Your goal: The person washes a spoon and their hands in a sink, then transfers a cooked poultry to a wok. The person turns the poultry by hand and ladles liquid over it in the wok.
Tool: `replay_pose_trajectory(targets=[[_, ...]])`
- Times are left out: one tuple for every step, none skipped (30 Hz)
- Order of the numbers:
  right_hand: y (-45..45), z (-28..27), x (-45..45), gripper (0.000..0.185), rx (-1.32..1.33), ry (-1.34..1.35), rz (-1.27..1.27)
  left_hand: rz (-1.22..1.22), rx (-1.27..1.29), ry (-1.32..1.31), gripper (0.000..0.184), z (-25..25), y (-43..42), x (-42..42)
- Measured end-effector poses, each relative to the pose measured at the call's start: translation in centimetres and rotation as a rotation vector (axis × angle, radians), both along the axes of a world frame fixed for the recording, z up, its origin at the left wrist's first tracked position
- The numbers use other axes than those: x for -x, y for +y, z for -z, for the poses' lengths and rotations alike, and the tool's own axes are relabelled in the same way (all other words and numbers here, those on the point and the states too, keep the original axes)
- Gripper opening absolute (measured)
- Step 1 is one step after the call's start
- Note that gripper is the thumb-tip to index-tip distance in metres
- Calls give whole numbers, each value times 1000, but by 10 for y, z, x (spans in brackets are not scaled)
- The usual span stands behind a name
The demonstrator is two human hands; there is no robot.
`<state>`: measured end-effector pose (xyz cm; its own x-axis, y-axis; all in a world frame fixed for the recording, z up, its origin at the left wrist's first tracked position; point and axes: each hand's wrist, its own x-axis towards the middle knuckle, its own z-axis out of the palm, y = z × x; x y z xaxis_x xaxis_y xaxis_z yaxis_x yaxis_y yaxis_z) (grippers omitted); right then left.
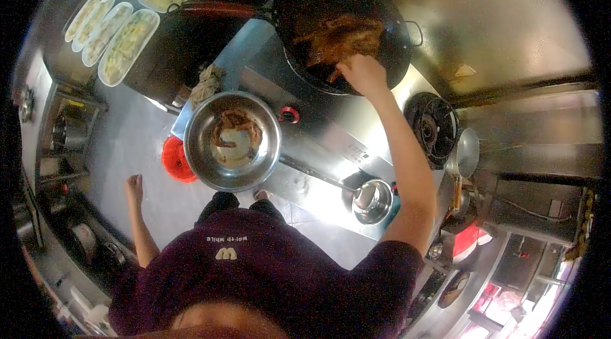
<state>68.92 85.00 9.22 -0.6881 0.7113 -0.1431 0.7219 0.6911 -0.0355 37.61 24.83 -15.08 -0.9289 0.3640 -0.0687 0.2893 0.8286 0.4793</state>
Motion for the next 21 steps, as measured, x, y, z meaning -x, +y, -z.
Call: replay_pose_trajectory(targets=[[-4,2,8,38,8,-53,9,19,23,-20,20,8,-10,3],[-7,3,15,40,16,-105,17,41,-74,7,21,7,-11,-1],[-10,5,22,42,24,-157,25,23,-59,-9,22,6,-11,-4],[-9,9,25,46,25,-182,63,4,-43,-26,22,1,-9,-7],[-7,12,26,44,40,-188,61,-15,-27,-44,23,-2,-7,-10],[-3,16,26,44,54,-194,58,-18,-27,-50,24,-6,-4,-12],[0,19,24,43,68,-201,54,-21,-27,-56,24,-11,0,-15],[6,21,20,42,56,-214,59,-25,-26,-61,25,-17,5,-17],[14,22,13,40,45,-226,62,-30,-6,-51,25,-22,10,-20],[21,21,5,39,35,-238,65,-36,16,-41,26,-30,15,-22],[26,17,-5,34,-11,-282,38,-42,37,-30,26,-34,18,-22],[39,20,-17,32,-20,-350,52,-48,23,-41,26,-34,17,-21],[43,15,-26,28,-125,-442,29,-53,10,-54,26,-35,16,-19],[63,25,-47,28,-215,-526,-44,-55,3,-70,26,-36,13,-19],[76,18,-60,29,-255,-546,96,-52,-38,-66,25,-25,2,-13],[91,6,-64,32,-304,-587,242,-56,-89,-59,25,1,-15,-3],[85,-23,-61,30,-364,-509,312,-60,-133,-58,24,15,-25,-1],[117,-20,-74,31,-522,-383,325,-64,-94,-62,24,10,-23,-4],[119,-29,-77,30,-705,-333,254,-64,-56,-64,24,-2,-16,-6],[118,-41,-81,29,-884,-283,182,-60,-16,-69,23,-15,-7,-9],[123,-44,-85,29,-819,-192,136,-44,-21,-60,23,-21,-1,-11]])
